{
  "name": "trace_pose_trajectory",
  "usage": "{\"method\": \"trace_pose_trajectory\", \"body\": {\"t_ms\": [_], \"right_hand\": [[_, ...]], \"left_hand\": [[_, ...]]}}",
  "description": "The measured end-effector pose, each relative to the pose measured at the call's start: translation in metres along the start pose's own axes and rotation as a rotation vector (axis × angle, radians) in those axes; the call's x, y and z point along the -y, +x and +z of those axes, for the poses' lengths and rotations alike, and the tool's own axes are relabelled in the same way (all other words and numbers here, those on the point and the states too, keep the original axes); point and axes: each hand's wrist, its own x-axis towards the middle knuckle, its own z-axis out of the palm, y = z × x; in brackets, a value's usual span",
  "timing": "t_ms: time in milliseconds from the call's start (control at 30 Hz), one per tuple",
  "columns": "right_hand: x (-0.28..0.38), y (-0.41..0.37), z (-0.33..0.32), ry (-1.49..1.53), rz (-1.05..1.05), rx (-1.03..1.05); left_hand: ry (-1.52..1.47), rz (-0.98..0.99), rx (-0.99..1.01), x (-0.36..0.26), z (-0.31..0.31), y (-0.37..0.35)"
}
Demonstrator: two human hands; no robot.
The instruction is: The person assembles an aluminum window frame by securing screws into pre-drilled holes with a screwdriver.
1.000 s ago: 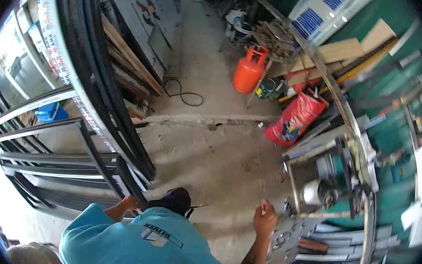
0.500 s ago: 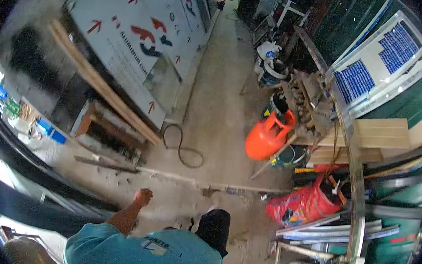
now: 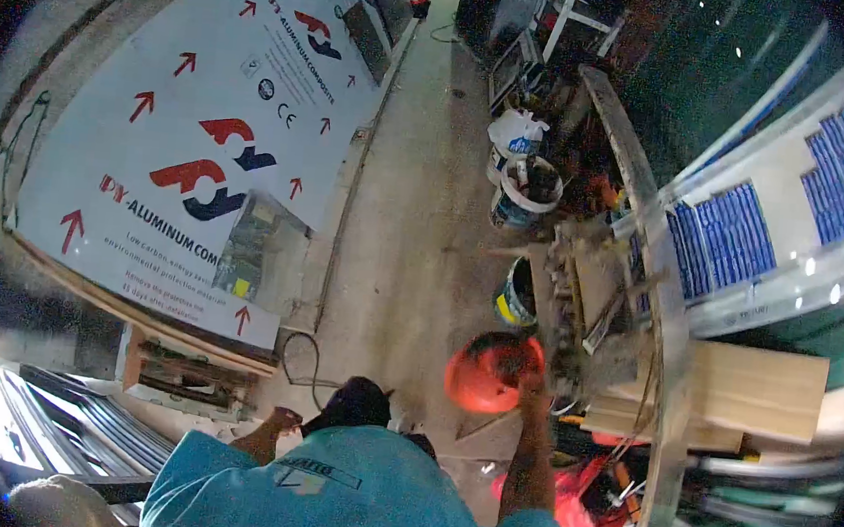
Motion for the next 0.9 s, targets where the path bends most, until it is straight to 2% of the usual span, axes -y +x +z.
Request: {"method": "trace_pose_trajectory", "body": {"t_ms": [33,67,100,133,200,233,267,300,333,367,400,467,500,533,567,633,700,767,867,900], "right_hand": [[0.137,0.059,-0.064,0.28,0.129,0.049],[0.187,0.117,-0.073,0.294,0.112,0.007],[0.211,0.172,-0.07,0.312,0.092,-0.035],[0.2,0.228,-0.049,0.314,0.069,-0.034],[0.161,0.335,0.013,1.049,-0.126,0.088],[0.186,0.349,0.029,0.324,-0.2,-0.043],[0.17,0.37,0.057,0.016,-0.088,0.187],[0.137,0.387,0.094,-0.295,0.024,0.415],[0.098,0.378,0.126,-0.3,0.036,0.424],[0.052,0.357,0.151,-0.282,-0.217,0.317],[0.108,0.392,0.113,-0.295,-0.215,0.33],[0.136,0.446,0.1,-0.281,-0.191,0.326],[0.146,0.473,0.101,-0.266,-0.182,0.322],[0.159,0.507,0.105,-0.247,-0.18,0.311],[0.176,0.549,0.114,-0.224,-0.184,0.289],[0.206,0.644,0.138,-0.174,-0.199,0.232],[0.223,0.733,0.159,-0.136,-0.201,0.182],[0.237,0.833,0.165,-0.116,-0.212,0.141],[0.284,1.017,0.167,-0.084,-0.273,0.065],[0.296,1.066,0.17,-0.073,-0.277,0.053]], "left_hand": [[0.196,0.155,-0.074,-0.007,0.014,0.002],[0.39,0.32,-0.156,-0.021,0.027,0.005],[0.727,0.512,-0.306,-0.039,0.039,-0.001],[1.066,0.694,-0.468,-0.064,0.047,0.0],[1.163,0.545,-0.866,-0.094,0.061,0.058],[0.778,0.362,-0.711,-0.123,0.054,0.069],[0.396,0.172,-0.536,-0.154,0.049,0.077],[0.4,0.161,-0.53,-0.203,0.042,0.095],[0.781,0.179,-0.568,-0.257,0.035,0.114],[1.152,0.208,-0.597,-0.314,0.032,0.137],[1.143,0.2,-0.582,-0.351,0.014,0.136],[1.196,0.34,-0.771,-0.501,-0.02,0.209],[1.253,0.709,-0.754,-0.603,-0.01,0.144],[0.98,0.863,-0.793,-0.654,-0.036,0.172],[0.48,0.86,-0.733,-0.726,-0.033,0.192],[0.657,0.885,-0.699,-0.865,-0.03,0.169],[0.654,0.875,-0.714,-0.963,-0.04,0.201],[0.627,0.859,-0.725,-1.027,-0.038,0.241],[0.836,0.488,-0.85,-1.082,-0.047,0.323],[0.609,0.419,-0.777,-1.104,-0.027,0.32]]}}
